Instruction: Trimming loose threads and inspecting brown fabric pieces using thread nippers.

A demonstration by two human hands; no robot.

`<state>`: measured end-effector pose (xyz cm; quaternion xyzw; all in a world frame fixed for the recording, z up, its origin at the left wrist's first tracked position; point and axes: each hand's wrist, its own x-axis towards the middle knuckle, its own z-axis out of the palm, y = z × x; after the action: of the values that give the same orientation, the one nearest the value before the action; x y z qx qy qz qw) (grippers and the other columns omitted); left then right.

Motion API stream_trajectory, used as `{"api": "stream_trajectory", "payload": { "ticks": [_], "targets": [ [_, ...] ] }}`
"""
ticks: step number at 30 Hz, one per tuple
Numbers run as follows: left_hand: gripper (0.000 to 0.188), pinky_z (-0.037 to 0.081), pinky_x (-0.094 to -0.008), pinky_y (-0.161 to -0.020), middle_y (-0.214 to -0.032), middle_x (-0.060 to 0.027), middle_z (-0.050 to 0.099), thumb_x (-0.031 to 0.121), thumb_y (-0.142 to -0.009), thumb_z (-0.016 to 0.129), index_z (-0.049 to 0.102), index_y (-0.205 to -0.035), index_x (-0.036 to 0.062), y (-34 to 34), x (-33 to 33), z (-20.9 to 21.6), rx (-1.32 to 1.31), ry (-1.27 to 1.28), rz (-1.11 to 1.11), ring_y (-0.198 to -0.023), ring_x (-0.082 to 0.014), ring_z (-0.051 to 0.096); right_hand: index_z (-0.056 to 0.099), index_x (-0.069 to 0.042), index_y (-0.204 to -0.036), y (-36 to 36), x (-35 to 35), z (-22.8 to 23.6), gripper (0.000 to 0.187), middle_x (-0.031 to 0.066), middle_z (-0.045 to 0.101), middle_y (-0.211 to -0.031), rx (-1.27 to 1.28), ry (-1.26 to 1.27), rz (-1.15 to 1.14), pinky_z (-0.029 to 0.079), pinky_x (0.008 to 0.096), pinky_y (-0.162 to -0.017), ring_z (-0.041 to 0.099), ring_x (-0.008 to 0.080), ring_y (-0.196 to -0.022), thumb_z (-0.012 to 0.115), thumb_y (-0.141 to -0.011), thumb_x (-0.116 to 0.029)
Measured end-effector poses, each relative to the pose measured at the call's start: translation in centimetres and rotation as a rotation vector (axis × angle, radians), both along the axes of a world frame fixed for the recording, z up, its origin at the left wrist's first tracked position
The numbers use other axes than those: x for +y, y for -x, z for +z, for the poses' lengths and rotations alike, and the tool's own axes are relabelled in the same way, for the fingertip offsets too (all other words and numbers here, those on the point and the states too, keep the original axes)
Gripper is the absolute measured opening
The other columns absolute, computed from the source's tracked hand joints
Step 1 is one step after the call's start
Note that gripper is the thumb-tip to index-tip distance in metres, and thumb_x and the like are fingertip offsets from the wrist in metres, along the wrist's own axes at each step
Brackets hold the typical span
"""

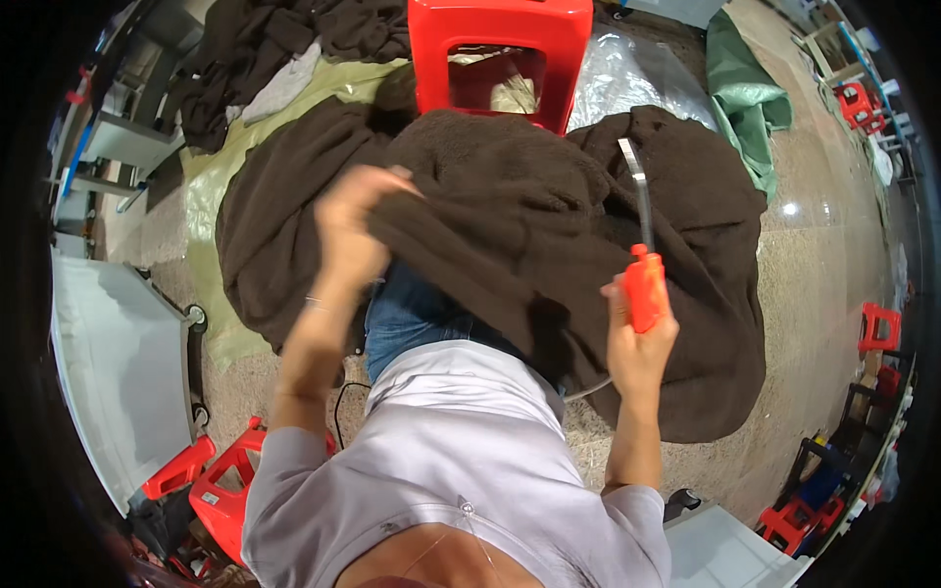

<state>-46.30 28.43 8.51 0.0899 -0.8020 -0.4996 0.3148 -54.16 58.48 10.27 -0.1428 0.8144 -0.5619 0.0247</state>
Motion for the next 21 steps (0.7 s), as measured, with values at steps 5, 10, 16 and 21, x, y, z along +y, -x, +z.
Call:
{"api": "stream_trajectory", "payload": {
  "ticks": [5, 10, 16, 21],
  "targets": [
    [0.022, 0.055, -0.0358, -0.079, -0.098, -0.0130, 0.069, 0.013, -0.096, 0.049, 0.066, -0.098, -0.0018, -2.0, -19.5, 8.0, 0.348, -0.577, 0.401, -0.088, -0.0236, 0.067, 0.061, 0.002, -0.104, 1.8, 1.4, 1.0, 0.017, 0.0045, 0.065, -0.090, 0.131, -0.057, -0.113, 0.048, 0.0273, -0.082, 0.062, 0.0127, -0.085, 0.060, -0.097, -0.014],
    [0.033, 0.058, -0.0464, -0.080, -0.110, -0.0205, 0.065, 0.017, -0.094, 0.054, 0.058, -0.117, -0.0069, -10.3, -37.9, 3.0, 0.349, -0.579, 0.573, -0.094, -0.0339, 0.067, 0.059, 0.001, -0.104, 1.5, -0.9, -0.3, 0.020, 0.0027, 0.061, -0.095, 0.067, 0.025, -0.039, 0.047, 0.0258, -0.081, 0.059, 0.0132, -0.088, 0.070, -0.089, -0.007],
    [0.102, 0.038, -0.0640, -0.098, -0.108, -0.0204, 0.059, 0.078, -0.082, 0.048, 0.040, -0.138, -0.0061, -8.5, -16.0, -14.2, -0.841, -1.112, 0.329, -0.108, -0.0343, 0.056, 0.052, -0.001, -0.112, 0.0, -1.4, -2.4, 0.063, 0.0158, 0.047, -0.113, 0.232, -0.445, 0.106, 0.045, 0.0426, -0.086, 0.050, 0.0356, -0.103, 0.088, -0.065, -0.022],
    [0.081, 0.011, -0.0377, -0.119, -0.163, -0.0021, 0.005, 0.053, -0.096, 0.050, 0.013, -0.156, 0.0145, -8.2, -2.2, -13.2, -0.349, -0.968, -0.090, -0.149, -0.0218, 0.008, 0.045, -0.002, -0.121, -1.8, 0.2, -6.2, 0.089, 0.0178, 0.039, -0.125, 0.187, -0.557, 0.359, 0.051, 0.0480, -0.081, 0.051, 0.0419, -0.107, 0.093, -0.050, -0.024]
  ]
}}
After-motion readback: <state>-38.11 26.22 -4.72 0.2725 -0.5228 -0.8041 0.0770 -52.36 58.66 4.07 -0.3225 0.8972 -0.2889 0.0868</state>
